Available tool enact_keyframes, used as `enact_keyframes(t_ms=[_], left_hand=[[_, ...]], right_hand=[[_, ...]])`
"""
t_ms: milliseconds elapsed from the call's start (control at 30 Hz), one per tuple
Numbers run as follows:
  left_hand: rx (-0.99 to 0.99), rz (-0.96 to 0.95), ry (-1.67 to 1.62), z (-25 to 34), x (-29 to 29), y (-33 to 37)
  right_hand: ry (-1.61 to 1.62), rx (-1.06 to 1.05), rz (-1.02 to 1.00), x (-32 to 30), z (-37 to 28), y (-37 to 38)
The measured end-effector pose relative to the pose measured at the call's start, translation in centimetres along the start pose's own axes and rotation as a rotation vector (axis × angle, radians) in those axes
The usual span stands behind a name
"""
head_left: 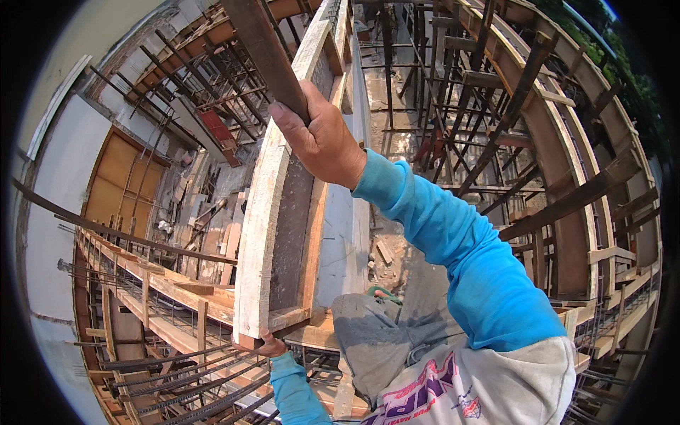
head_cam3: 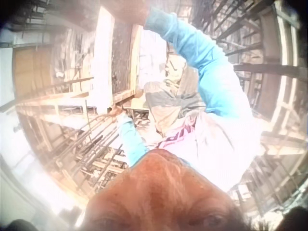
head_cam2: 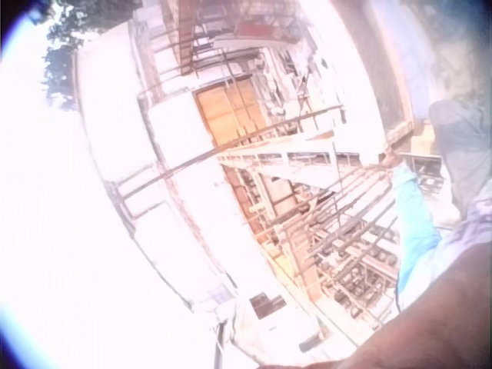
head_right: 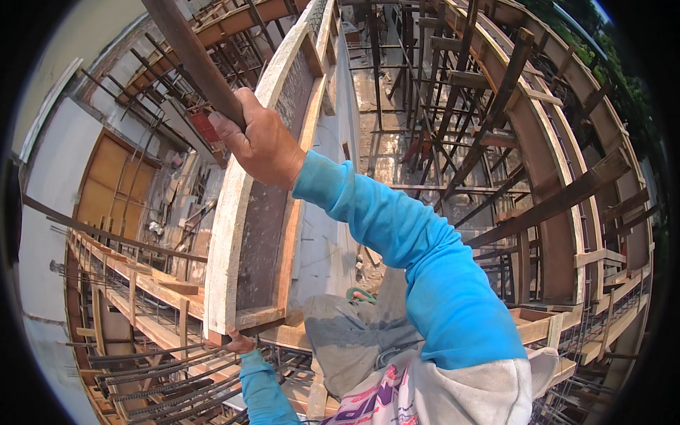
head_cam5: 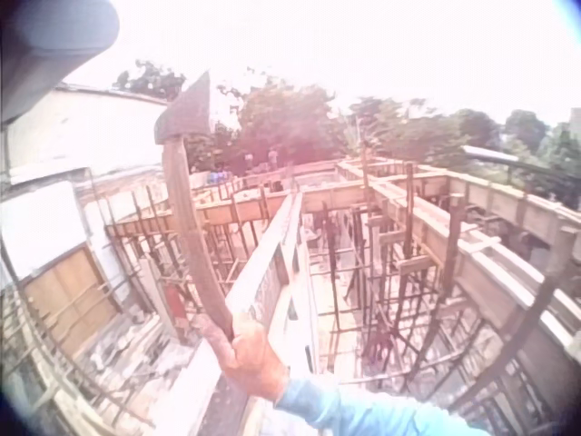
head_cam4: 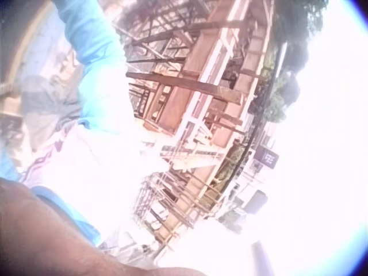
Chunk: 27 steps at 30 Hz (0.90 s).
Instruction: The person receives a wooden board by hand and positions it onto a concrete beam structure, then uses a hammer to strike the board into place.
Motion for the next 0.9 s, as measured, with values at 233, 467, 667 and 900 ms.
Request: enact_keyframes(t_ms=[233, 467, 667, 900], left_hand=[[0.052, 0.008, 0.304, -0.2, 0.2, 0.9], [-0.038, 0.007, 0.202, 1.3, 0.9, 0.6], [-0.104, -0.087, 0.030, 3.9, 1.0, 1.8], [-0.167, -0.092, -0.152, 3.3, 1.9, 1.3]], right_hand=[[0.219, 0.906, -0.679, 3.1, 3.9, -14.2], [0.077, 0.339, -0.318, -1.3, -5.3, -7.8], [0.016, 0.290, -0.256, 2.5, -5.7, -11.4], [-0.175, 0.751, -0.931, 3.3, 1.1, -20.2]])
Point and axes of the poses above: each hand's wrist, its own y-axis towards the middle knuckle, its own x-axis out of the palm, z = x × y, the point moved 4 cm from there along y, towards the middle knuckle, and after that the axes turned 14 degrees about -z, right-handed, at the moved point
